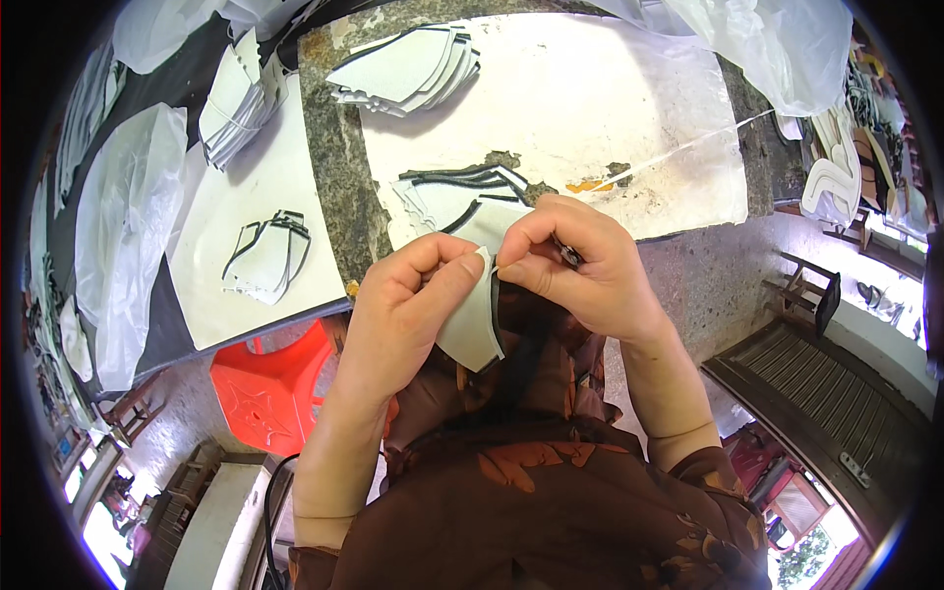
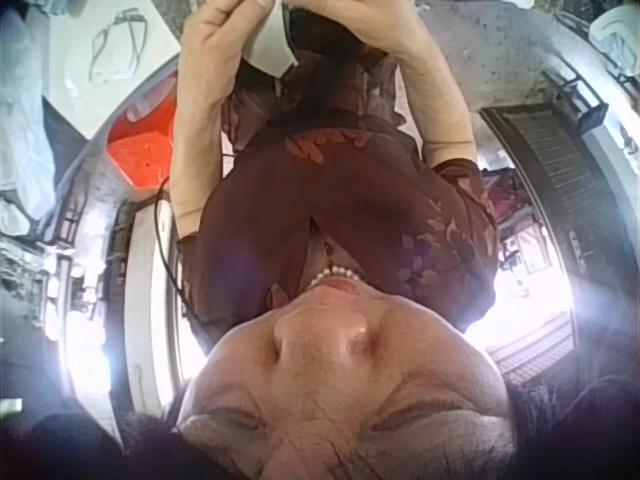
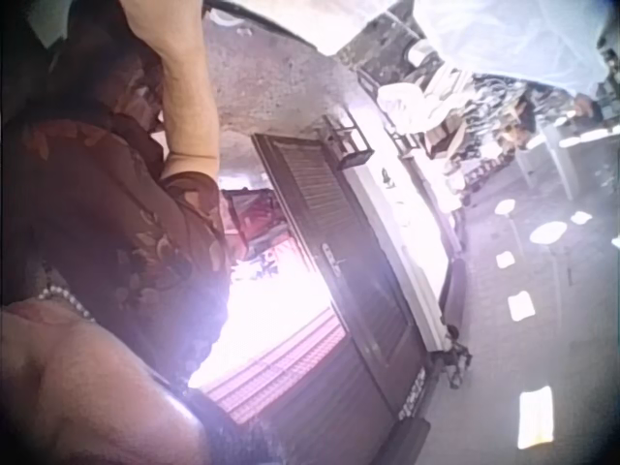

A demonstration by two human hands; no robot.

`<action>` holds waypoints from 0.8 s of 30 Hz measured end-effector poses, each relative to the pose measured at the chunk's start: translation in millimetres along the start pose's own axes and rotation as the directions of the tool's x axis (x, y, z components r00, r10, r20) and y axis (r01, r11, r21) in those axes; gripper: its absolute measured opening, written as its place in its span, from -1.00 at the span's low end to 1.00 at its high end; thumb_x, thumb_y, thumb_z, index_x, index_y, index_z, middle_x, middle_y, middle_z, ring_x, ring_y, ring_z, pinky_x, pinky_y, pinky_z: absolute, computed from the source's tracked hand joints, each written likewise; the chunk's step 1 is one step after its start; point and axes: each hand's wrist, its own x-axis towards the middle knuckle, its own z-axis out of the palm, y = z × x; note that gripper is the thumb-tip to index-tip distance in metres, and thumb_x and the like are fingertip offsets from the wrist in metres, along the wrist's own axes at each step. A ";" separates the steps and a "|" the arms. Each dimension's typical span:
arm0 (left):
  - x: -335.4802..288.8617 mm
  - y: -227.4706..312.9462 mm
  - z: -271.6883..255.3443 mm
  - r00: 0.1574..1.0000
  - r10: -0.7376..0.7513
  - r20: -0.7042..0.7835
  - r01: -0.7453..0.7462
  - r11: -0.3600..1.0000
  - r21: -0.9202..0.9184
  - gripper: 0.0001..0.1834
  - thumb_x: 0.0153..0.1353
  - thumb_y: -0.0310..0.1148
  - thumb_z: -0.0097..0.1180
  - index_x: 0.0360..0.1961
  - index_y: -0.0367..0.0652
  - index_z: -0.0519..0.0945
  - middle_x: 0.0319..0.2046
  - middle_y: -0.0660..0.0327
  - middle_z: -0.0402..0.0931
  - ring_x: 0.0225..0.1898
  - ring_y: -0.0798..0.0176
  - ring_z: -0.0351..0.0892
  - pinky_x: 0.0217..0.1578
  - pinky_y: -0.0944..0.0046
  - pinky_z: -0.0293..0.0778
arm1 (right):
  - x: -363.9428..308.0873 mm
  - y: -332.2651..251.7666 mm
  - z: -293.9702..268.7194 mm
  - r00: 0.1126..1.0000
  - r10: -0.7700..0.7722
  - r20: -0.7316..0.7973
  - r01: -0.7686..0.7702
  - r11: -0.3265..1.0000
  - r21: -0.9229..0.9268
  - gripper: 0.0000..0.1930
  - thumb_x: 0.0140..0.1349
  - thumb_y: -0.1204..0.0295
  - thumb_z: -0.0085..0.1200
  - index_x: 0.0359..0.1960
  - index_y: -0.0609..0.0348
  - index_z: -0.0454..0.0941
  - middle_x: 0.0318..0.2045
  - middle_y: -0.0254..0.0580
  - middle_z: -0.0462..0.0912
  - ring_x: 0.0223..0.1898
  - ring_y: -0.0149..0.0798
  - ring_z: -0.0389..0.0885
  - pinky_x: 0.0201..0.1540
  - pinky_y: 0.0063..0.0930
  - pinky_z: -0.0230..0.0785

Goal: The person trims threads and excess material from shoe components using small snips and arranges the trimmed pieces on the table.

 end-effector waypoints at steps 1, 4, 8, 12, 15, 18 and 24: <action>0.4 -1.0 -0.2 1.000 0.004 -0.006 -0.004 1.000 0.018 -0.86 0.46 -0.37 0.16 -0.17 -0.21 0.66 -0.34 0.45 0.61 -0.31 0.62 0.50 -0.27 0.54 0.39 | -0.2 -0.5 -0.3 1.000 0.008 0.004 -0.008 1.000 0.017 -0.86 0.22 0.55 0.37 -0.22 0.15 0.69 -0.41 -0.50 0.46 -0.42 -0.56 0.30 -0.35 -0.62 0.15; 1.2 -3.7 2.7 0.999 0.020 -0.043 -0.020 1.000 -0.014 -0.82 0.48 -0.34 0.16 -0.16 -0.25 0.68 -0.47 0.54 0.44 -0.46 0.67 0.27 -0.46 0.54 0.15 | 0.6 -6.2 -1.7 0.993 0.120 0.009 -0.120 0.984 0.135 -0.79 0.21 0.55 0.39 -0.13 0.18 0.70 -0.40 -0.55 0.43 -0.41 -0.59 0.26 -0.34 -0.65 0.12; 0.1 -3.1 4.6 0.998 0.029 -0.047 -0.030 0.999 -0.026 -0.82 0.48 -0.34 0.17 -0.14 -0.26 0.68 -0.47 0.54 0.43 -0.46 0.66 0.26 -0.46 0.54 0.15 | -0.5 -1.5 -1.9 0.989 0.136 0.054 -0.142 0.981 0.135 -0.73 0.20 0.53 0.40 -0.06 0.21 0.69 -0.39 -0.58 0.41 -0.40 -0.61 0.23 -0.34 -0.66 0.10; 0.0 -6.1 5.1 0.992 0.119 -0.050 -0.114 0.990 0.085 -0.82 0.48 -0.34 0.19 -0.13 -0.26 0.68 -0.48 0.54 0.43 -0.45 0.66 0.26 -0.45 0.54 0.16 | 1.5 -3.8 0.9 0.981 0.191 0.014 -0.191 0.969 0.157 -0.74 0.21 0.52 0.40 -0.07 0.20 0.70 -0.40 -0.57 0.43 -0.40 -0.60 0.24 -0.34 -0.65 0.10; 0.0 -5.3 5.8 0.989 0.137 -0.052 -0.131 0.986 0.103 -0.82 0.47 -0.35 0.19 -0.13 -0.26 0.69 -0.48 0.54 0.43 -0.45 0.66 0.27 -0.45 0.54 0.17 | 0.5 1.4 1.5 0.990 0.137 -0.027 -0.135 0.988 0.069 -0.78 0.20 0.52 0.40 -0.12 0.17 0.72 -0.44 -0.53 0.45 -0.42 -0.57 0.27 -0.35 -0.61 0.12; 0.4 -4.2 6.7 0.992 0.117 -0.056 -0.111 0.990 0.091 -0.82 0.47 -0.34 0.19 -0.13 -0.26 0.69 -0.48 0.54 0.44 -0.45 0.66 0.28 -0.45 0.54 0.18 | 0.9 2.8 2.6 0.998 0.033 -0.057 -0.035 0.999 -0.026 -0.82 0.20 0.52 0.41 -0.17 0.14 0.74 -0.46 -0.46 0.48 -0.43 -0.52 0.30 -0.35 -0.58 0.15; 0.2 -4.7 7.0 0.992 0.112 -0.053 -0.107 0.990 0.089 -0.81 0.47 -0.34 0.20 -0.13 -0.27 0.70 -0.48 0.54 0.44 -0.44 0.66 0.27 -0.45 0.54 0.17 | 2.3 3.1 4.2 0.998 -0.038 -0.051 0.035 0.998 -0.055 -0.86 0.20 0.53 0.40 -0.21 0.13 0.73 -0.46 -0.43 0.49 -0.42 -0.49 0.35 -0.34 -0.55 0.19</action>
